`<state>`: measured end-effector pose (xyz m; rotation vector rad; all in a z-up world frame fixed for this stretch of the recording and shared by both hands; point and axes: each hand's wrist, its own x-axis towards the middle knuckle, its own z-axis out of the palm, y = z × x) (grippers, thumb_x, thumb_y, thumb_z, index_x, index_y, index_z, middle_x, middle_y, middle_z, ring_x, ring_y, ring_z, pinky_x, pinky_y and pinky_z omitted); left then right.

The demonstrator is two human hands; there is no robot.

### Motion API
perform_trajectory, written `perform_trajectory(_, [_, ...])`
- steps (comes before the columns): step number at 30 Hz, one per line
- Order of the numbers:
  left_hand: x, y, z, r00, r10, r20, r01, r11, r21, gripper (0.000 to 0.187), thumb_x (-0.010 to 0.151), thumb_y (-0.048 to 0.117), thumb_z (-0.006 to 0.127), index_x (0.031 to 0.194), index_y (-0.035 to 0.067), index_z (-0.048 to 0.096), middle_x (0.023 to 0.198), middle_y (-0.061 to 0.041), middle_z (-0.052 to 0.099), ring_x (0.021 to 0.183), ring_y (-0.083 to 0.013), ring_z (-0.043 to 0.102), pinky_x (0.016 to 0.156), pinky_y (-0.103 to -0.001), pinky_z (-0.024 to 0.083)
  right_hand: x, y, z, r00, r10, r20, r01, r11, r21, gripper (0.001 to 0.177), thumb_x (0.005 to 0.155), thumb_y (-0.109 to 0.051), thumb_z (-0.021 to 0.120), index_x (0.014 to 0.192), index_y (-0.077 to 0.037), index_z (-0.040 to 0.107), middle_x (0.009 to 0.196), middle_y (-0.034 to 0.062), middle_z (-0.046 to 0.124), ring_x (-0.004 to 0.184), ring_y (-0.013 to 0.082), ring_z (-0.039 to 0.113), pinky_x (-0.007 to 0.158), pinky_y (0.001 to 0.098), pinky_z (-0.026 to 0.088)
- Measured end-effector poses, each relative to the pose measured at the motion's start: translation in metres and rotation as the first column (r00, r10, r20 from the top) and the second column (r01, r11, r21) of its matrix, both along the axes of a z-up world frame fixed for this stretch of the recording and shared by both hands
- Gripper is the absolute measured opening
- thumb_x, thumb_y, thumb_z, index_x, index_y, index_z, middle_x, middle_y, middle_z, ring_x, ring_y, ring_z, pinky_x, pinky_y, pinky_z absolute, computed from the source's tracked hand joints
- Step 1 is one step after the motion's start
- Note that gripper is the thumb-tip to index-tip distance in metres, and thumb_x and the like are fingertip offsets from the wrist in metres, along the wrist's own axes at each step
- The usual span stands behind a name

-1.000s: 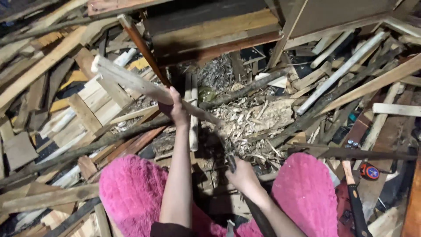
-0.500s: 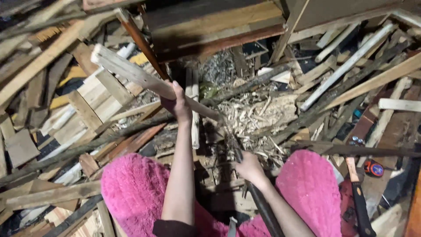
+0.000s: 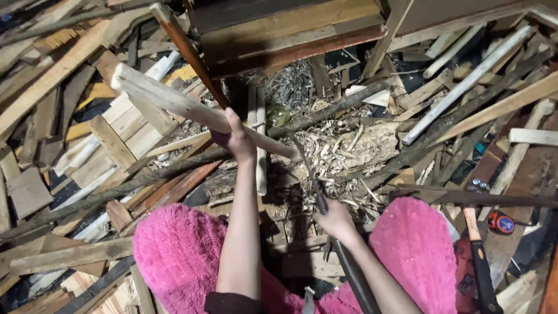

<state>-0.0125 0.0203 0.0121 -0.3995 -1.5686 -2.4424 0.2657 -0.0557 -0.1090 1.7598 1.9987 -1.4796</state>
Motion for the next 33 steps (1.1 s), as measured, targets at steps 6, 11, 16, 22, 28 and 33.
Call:
perform_trajectory(6, [0.019,0.003,-0.029,0.994,0.102,0.040,-0.105,0.990,0.094,0.026,0.085,0.008,0.083,0.102,0.004,0.064,0.089,-0.008,0.064,0.080,-0.0162,0.061,0.087,-0.036,0.050,-0.018,-0.022,0.064,0.981,0.147,-0.129,-0.128,0.982,0.140,0.026,0.083,-0.019,0.063,0.101,-0.002,0.070,0.080,0.0262,0.073,0.084,0.0446,0.074,0.069,0.0558,0.056])
perform_trajectory(11, [0.019,0.015,-0.051,0.998,0.060,0.029,-0.062,0.995,0.074,0.018,0.089,0.008,0.081,0.095,0.005,0.064,0.081,-0.007,0.065,0.073,-0.0134,0.062,0.079,-0.033,0.052,-0.009,0.006,-0.005,0.967,-0.009,-0.254,0.004,1.000,-0.018,0.015,0.082,-0.011,0.061,0.092,-0.001,0.066,0.060,0.0189,0.068,0.044,0.0291,0.068,0.035,0.0377,0.056])
perform_trajectory(16, [0.013,0.018,-0.057,0.994,0.085,0.068,-0.087,0.996,0.029,0.027,0.089,0.008,0.083,0.106,-0.001,0.065,0.098,-0.014,0.066,0.090,-0.0206,0.061,0.093,-0.043,0.049,-0.010,-0.016,0.070,0.984,-0.011,-0.178,-0.001,0.997,-0.071,0.022,0.087,-0.011,0.061,0.107,-0.003,0.065,0.069,0.0164,0.074,0.052,0.0252,0.075,0.048,0.0369,0.064])
perform_trajectory(22, [0.013,-0.004,-0.043,0.991,0.091,0.098,-0.096,0.995,0.041,0.030,0.088,0.009,0.084,0.110,0.000,0.065,0.099,-0.013,0.065,0.092,-0.0187,0.062,0.092,-0.040,0.048,0.004,-0.020,0.043,0.983,0.132,-0.126,-0.120,0.988,0.096,0.032,0.086,-0.021,0.064,0.110,0.000,0.070,0.091,0.0269,0.074,0.096,0.0460,0.073,0.076,0.0564,0.057])
perform_trajectory(28, [0.008,-0.001,-0.001,0.999,0.032,0.030,-0.034,0.997,0.075,0.034,0.089,0.022,0.082,0.097,-0.001,0.058,0.071,-0.009,0.060,0.053,-0.0120,0.059,0.049,-0.027,0.049,0.004,0.012,-0.056,0.995,0.036,-0.095,-0.033,0.999,0.025,0.036,0.082,-0.023,0.065,0.109,-0.001,0.073,0.086,0.0229,0.075,0.090,0.0404,0.076,0.076,0.0498,0.058])
perform_trajectory(33, [0.034,-0.035,0.032,0.875,-0.342,-0.343,0.320,0.940,-0.121,0.046,0.102,0.010,0.063,0.056,0.008,0.056,0.044,-0.003,0.049,0.040,-0.0107,0.048,0.053,-0.025,0.043,-0.012,-0.019,0.054,0.914,-0.134,-0.384,0.086,0.987,-0.139,0.012,0.083,-0.006,0.062,0.092,-0.001,0.067,0.052,0.0165,0.060,0.037,0.0252,0.061,0.034,0.0314,0.050])
